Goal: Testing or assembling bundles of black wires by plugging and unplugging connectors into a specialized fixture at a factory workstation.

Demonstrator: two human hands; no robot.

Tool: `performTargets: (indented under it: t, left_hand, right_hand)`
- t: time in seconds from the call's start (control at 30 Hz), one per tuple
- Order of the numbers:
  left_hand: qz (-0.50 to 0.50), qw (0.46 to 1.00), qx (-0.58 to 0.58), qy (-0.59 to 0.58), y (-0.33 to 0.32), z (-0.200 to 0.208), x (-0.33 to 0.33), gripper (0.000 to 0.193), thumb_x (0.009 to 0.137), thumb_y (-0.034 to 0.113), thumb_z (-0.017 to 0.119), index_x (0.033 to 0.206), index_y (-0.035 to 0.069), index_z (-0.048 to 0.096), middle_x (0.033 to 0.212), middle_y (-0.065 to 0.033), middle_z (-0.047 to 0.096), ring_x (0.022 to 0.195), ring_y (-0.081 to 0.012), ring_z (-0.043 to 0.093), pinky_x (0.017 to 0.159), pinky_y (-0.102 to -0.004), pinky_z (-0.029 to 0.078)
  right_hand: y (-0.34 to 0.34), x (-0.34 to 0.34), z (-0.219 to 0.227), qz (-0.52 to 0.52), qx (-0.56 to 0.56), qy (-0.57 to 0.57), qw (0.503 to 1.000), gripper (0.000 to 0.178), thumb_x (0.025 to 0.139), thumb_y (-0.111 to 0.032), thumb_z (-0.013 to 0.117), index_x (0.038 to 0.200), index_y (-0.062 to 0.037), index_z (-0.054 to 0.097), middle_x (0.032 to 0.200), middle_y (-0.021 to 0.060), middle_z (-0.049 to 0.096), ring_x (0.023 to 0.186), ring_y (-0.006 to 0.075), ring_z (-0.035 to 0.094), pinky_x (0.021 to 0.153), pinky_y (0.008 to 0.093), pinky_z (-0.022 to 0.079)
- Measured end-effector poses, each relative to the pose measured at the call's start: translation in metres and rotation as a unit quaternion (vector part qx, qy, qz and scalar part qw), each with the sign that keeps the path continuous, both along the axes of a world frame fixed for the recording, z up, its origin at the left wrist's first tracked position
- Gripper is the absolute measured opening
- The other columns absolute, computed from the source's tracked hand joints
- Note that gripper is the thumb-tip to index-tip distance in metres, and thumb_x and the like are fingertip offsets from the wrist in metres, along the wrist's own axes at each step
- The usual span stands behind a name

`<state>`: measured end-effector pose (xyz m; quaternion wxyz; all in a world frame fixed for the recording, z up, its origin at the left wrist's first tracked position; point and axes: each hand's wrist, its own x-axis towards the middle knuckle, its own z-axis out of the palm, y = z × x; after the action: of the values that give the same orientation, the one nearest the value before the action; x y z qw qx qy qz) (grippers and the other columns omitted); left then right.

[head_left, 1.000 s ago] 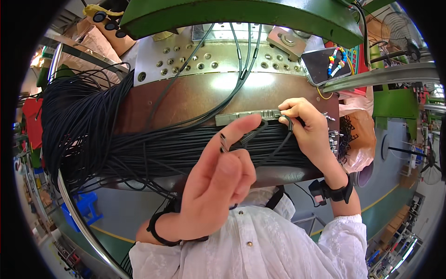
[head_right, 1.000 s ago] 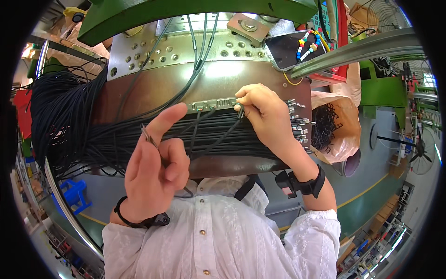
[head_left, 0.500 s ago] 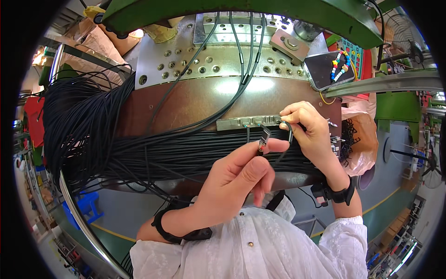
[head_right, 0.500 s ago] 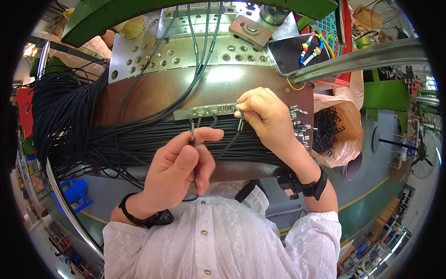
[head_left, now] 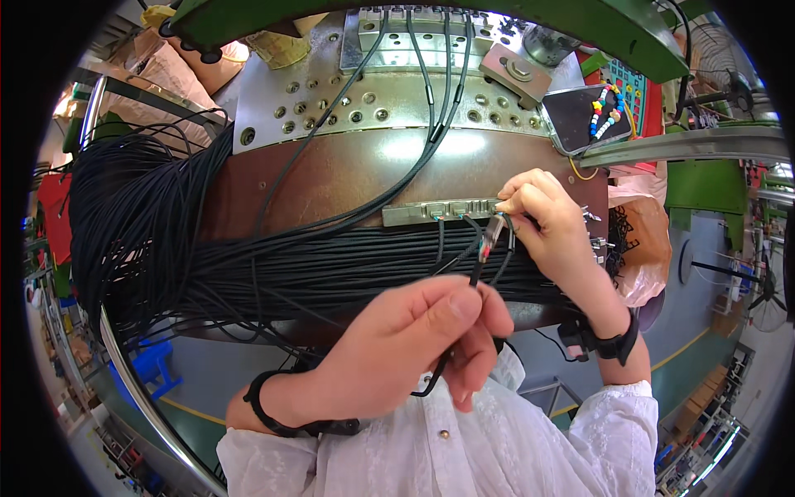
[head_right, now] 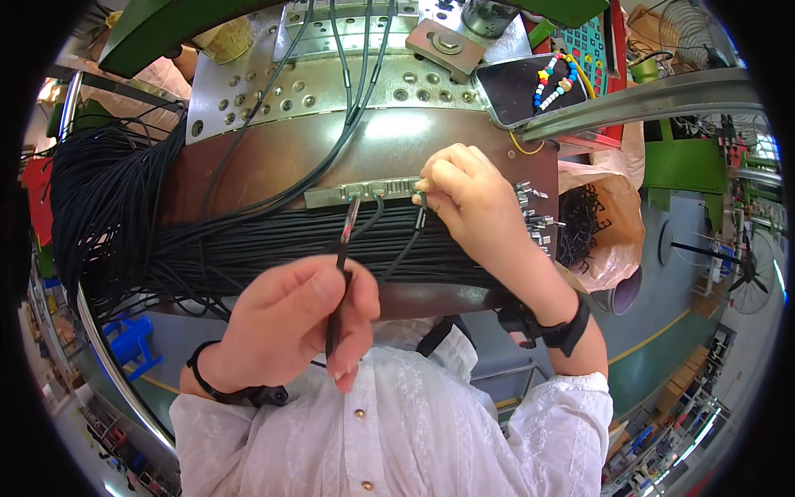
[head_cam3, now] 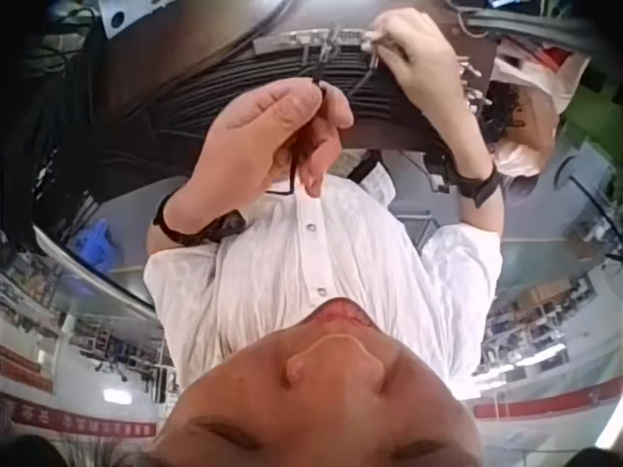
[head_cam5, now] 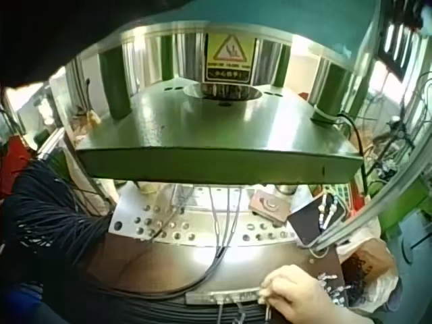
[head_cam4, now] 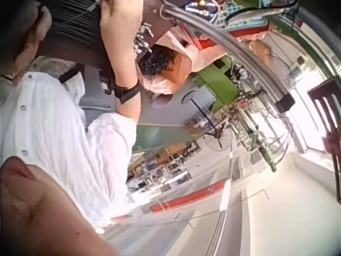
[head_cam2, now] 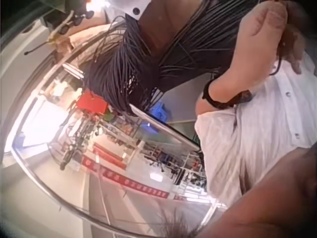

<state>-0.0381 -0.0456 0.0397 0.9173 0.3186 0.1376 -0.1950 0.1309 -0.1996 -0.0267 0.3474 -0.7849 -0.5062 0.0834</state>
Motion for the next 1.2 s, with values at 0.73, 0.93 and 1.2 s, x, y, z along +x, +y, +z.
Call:
performTargets:
  t: [0.73,0.93,1.2]
  left_hand:
    - [-0.047,0.396,0.884,-0.244,-0.037,-0.024,0.028,0.05,0.074,0.045,0.058,0.108,0.008,0.058,0.111,-0.001,0.051,0.105,-0.0197,0.039,0.085,-0.0366,0.026]
    - [-0.019,0.335,0.912,-0.236,-0.037,-0.031,0.023,0.051,0.078,0.051,0.052,0.107,0.01,0.059,0.11,0.0,0.051,0.102,-0.0175,0.038,0.082,-0.0353,0.023]
    - [-0.004,0.379,0.897,-0.229,-0.035,-0.033,0.024,0.052,0.084,0.055,0.042,0.105,0.012,0.061,0.109,0.0006,0.052,0.101,-0.0165,0.038,0.081,-0.0356,0.023]
  right_hand:
    - [-0.014,0.005,-0.022,-0.013,0.078,0.047,0.996,0.015,0.078,0.006,0.057,0.09,-0.0009,0.049,0.094,0.0143,0.061,0.08,0.0257,0.06,0.071,0.0315,0.049]
    - [-0.017,0.014,-0.02,0.045,0.072,0.001,0.996,0.018,0.076,0.008,0.057,0.09,-0.0012,0.05,0.096,0.0154,0.061,0.081,0.029,0.061,0.068,0.0332,0.05]
    - [-0.015,0.012,-0.015,0.05,0.042,-0.023,0.998,0.02,0.073,0.008,0.059,0.088,-0.0015,0.051,0.096,0.0154,0.06,0.082,0.0295,0.06,0.068,0.0335,0.05]
